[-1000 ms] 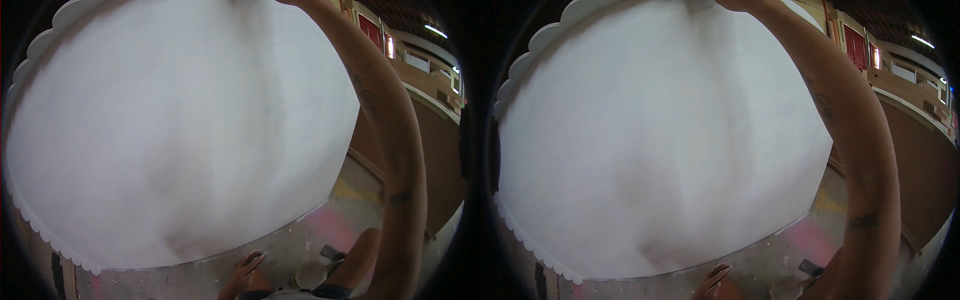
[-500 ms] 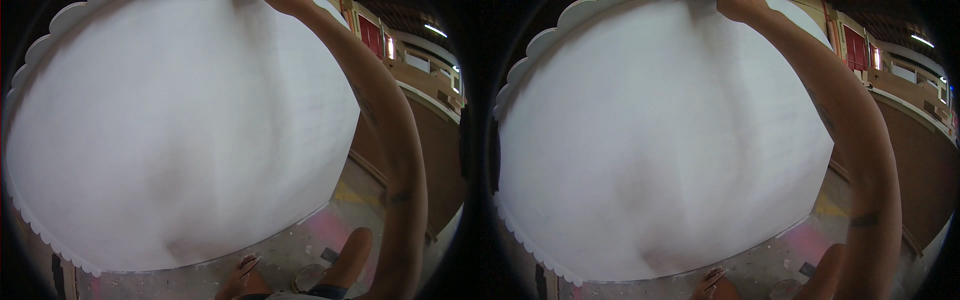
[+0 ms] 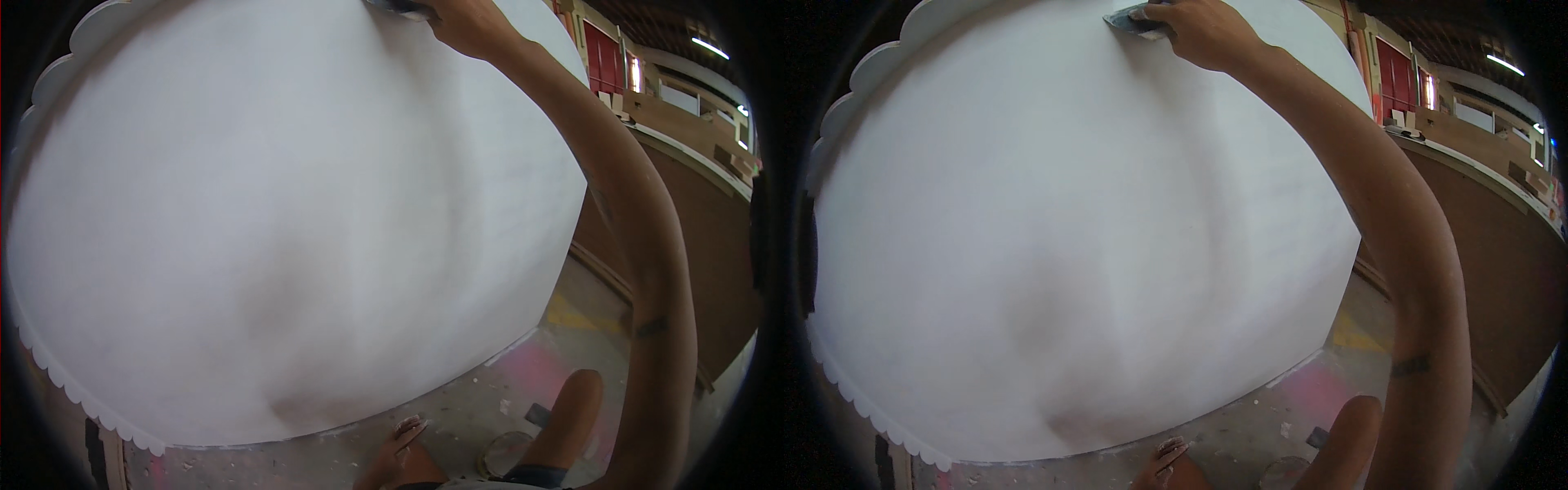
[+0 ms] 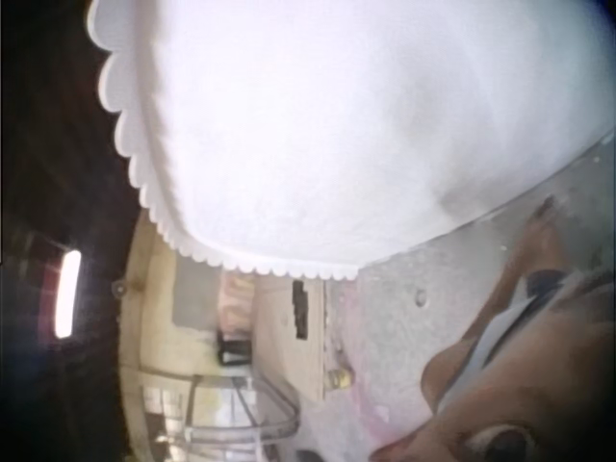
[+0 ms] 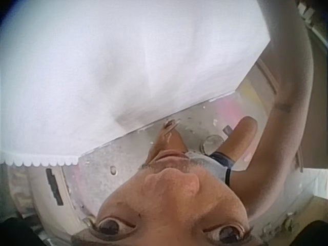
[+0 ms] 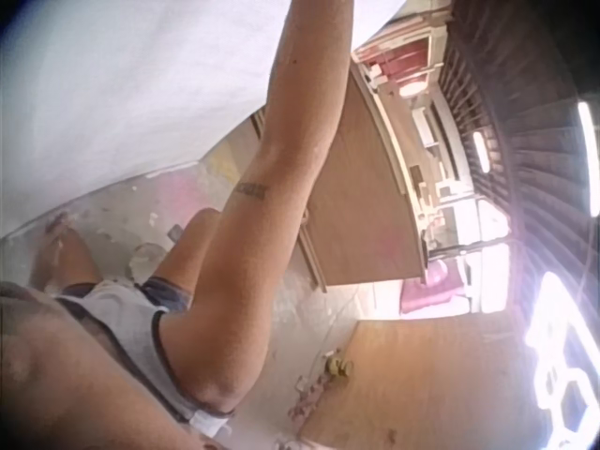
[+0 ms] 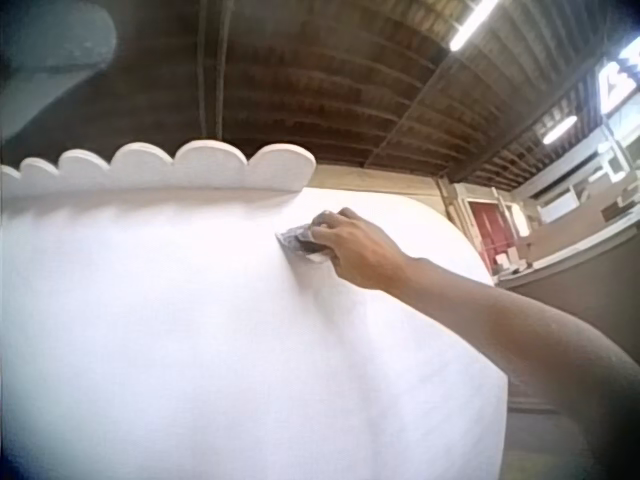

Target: Applying and smoothing white wall filler or putty onto a surface using hand spatulas.

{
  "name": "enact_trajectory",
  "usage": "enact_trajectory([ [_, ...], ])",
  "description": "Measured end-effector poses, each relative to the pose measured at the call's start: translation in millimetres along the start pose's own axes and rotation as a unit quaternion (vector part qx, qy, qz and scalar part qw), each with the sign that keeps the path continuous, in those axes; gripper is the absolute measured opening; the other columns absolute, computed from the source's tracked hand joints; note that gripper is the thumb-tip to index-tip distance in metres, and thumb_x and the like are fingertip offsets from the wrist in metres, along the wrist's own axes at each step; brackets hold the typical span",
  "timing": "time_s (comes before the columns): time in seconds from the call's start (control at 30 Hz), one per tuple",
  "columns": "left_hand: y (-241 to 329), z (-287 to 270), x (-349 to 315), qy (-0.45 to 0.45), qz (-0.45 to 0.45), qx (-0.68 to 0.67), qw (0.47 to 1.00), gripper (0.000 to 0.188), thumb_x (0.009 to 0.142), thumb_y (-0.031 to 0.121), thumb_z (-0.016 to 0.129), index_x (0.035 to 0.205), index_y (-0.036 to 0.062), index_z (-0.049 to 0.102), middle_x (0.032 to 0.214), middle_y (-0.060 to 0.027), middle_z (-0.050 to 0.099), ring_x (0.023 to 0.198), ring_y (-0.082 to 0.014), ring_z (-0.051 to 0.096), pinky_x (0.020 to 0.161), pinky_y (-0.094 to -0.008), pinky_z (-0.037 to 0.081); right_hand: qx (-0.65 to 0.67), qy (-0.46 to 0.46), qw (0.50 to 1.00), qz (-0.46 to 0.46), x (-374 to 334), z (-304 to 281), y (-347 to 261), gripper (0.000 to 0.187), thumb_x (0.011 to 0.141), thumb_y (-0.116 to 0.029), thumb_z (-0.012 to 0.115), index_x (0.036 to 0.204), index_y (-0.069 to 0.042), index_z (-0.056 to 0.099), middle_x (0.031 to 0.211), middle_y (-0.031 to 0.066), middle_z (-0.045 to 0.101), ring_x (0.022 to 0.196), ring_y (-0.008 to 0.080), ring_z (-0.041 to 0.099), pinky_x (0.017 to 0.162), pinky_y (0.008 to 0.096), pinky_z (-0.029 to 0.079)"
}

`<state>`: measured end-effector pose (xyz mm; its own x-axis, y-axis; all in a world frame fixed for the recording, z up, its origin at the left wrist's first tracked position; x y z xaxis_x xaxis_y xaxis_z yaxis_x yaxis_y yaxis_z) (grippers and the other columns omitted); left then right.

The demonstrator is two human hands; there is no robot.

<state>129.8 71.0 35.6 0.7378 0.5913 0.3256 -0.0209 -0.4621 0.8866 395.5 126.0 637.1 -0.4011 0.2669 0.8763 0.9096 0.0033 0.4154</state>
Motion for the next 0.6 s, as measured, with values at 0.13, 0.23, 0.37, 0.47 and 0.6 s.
enact_trajectory([
  [0.13, 30, -6, 20, -0.015, 0.035, 0.014, 0.999, 0.066, 0.076, -0.017, 0.043, 0.136, 0.0088, 0.053, 0.143, -0.0163, 0.043, 0.134, -0.032, 0.04, 0.113, -0.0406, 0.029, -0.003, -0.083, 0.995, -0.046, 5, -16, 28, 0.037, 0.084, 0.005, 0.053, 0.116, -0.009, 0.067, 0.117, 0.0113, 0.064, 0.11, 0.0291, 0.056, 0.099, 0.0398, 0.045],
  [0.23, 34, -7, 24, -0.018, 0.029, 0.037, 0.999, 0.065, 0.078, -0.017, 0.043, 0.136, 0.0091, 0.053, 0.143, -0.0168, 0.043, 0.134, -0.0322, 0.041, 0.113, -0.0405, 0.03, -0.001, -0.02, 0.995, -0.096, 10, -33, 40, 0.035, 0.084, 0.007, 0.053, 0.114, -0.007, 0.066, 0.117, 0.0118, 0.063, 0.113, 0.0293, 0.054, 0.1, 0.0399, 0.043],
  [0.37, 27, 1, 18, -0.012, 0.026, 0.051, 0.998, 0.063, 0.079, -0.016, 0.042, 0.136, 0.0091, 0.054, 0.142, -0.0182, 0.044, 0.132, -0.0324, 0.043, 0.112, -0.0398, 0.031, -0.022, -0.024, 0.994, -0.108, 24, -33, 55, 0.037, 0.084, 0.007, 0.054, 0.117, -0.006, 0.064, 0.12, 0.0118, 0.061, 0.117, 0.0295, 0.051, 0.1, 0.0394, 0.041],
  [0.47, 17, 7, 12, 0.001, 0.024, 0.035, 0.999, 0.063, 0.079, -0.016, 0.043, 0.135, 0.0091, 0.054, 0.141, -0.0189, 0.044, 0.132, -0.0327, 0.044, 0.111, -0.0393, 0.033, -0.071, -0.022, 0.984, -0.164, 32, -31, 58, 0.041, 0.083, 0.007, 0.057, 0.121, -0.007, 0.062, 0.124, 0.0109, 0.059, 0.121, 0.0289, 0.049, 0.103, 0.0386, 0.04],
  [0.6, -4, 10, 5, 0.017, -0.001, 0.057, 0.998, 0.059, 0.081, -0.011, 0.046, 0.136, 0.0077, 0.053, 0.141, -0.0186, 0.044, 0.131, -0.0319, 0.045, 0.11, -0.0397, 0.035, -0.082, -0.014, 0.974, -0.212, 44, -27, 61, 0.045, 0.08, 0.008, 0.06, 0.121, -0.009, 0.063, 0.129, 0.0099, 0.057, 0.122, 0.0287, 0.048, 0.106, 0.0385, 0.039],
])
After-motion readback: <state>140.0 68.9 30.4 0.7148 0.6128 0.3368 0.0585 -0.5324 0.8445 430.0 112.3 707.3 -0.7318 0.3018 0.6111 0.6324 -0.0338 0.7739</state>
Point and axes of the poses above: each hand's wrist, its own x-axis towards the middle knuckle, its own z-axis out of the palm, y = z × x, the point moved 5 cm from there along x, towards the middle knuckle
